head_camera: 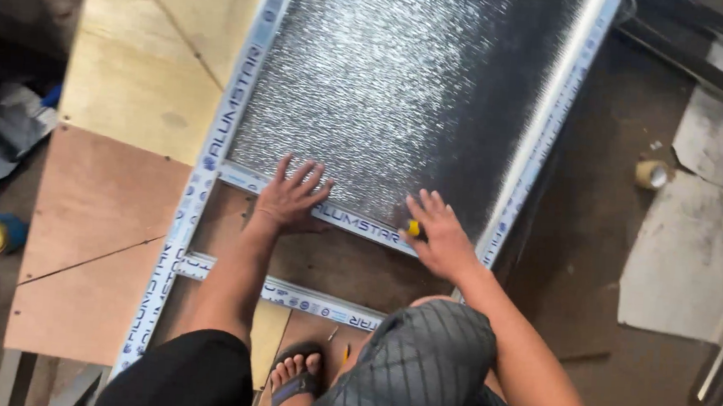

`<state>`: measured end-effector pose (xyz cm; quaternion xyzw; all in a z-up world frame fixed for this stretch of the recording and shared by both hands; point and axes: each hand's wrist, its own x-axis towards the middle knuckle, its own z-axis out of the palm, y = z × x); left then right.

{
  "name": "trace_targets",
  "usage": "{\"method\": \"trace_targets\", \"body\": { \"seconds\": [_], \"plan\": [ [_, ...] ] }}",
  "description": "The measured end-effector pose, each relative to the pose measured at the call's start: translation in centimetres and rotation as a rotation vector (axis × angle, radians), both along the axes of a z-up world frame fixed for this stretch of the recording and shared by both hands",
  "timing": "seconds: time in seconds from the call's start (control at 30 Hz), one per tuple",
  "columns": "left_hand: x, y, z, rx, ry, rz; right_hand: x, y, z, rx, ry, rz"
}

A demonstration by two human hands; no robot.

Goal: Trimming excess material from an aluminum frame using a utility knife and repositioning the frame as needed.

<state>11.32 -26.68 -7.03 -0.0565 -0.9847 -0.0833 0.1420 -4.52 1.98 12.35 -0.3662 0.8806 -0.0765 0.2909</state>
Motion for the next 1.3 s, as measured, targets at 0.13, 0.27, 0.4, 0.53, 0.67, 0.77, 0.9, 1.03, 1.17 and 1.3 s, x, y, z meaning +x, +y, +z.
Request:
{"method": "trace_targets", "body": {
  "seconds": [0.13, 0.27, 0.4, 0.53, 0.67, 0.77, 0.9, 1.03, 1.17, 1.3],
  "plan": [
    [0.3, 0.3, -3.5, -0.033, 0.040, -0.020, 4.7, 1.3, -4.8, 0.094, 0.046, 0.132],
    [0.8, 0.8, -3.8, -0.040, 0.094, -0.043, 8.2, 1.7, -6.5, 0.062, 0.134, -0.004],
    [0.7, 0.2, -2.3, -0.008, 0.099, -0.057, 8.8, 1.0, -7.1, 0.025, 0.115, -0.090],
    [-1.6, -0.5, 6.3, -0.013, -0.113, -0.240, 9.2, 0.7, -8.1, 0.049, 0.191, -0.119],
    [-3.9, 0.7, 8.5, -0.040, -0.315, -0.332, 9.3, 1.4, -9.3, 0.077, 0.213, -0.121],
    [-4.6, 1.9, 8.9, -0.066, -0.256, -0.370, 9.5, 1.3, -9.5, 0.067, 0.197, -0.152],
    [-6.1, 3.8, 9.5, -0.139, -0.604, -0.433, 9.3, 1.5, -9.5, 0.047, 0.218, -0.142],
    [-5.9, 3.7, 11.6, -0.175, -0.638, -0.437, 9.3, 1.1, -8.3, 0.031, 0.168, -0.151],
    [-5.8, 3.6, 10.4, -0.120, -0.570, -0.446, 9.0, 1.4, -8.3, 0.029, 0.180, -0.132],
    [-5.9, 3.5, 10.8, -0.096, -0.544, -0.458, 7.9, 1.6, -6.0, -0.066, 0.080, -0.179]
  ]
}}
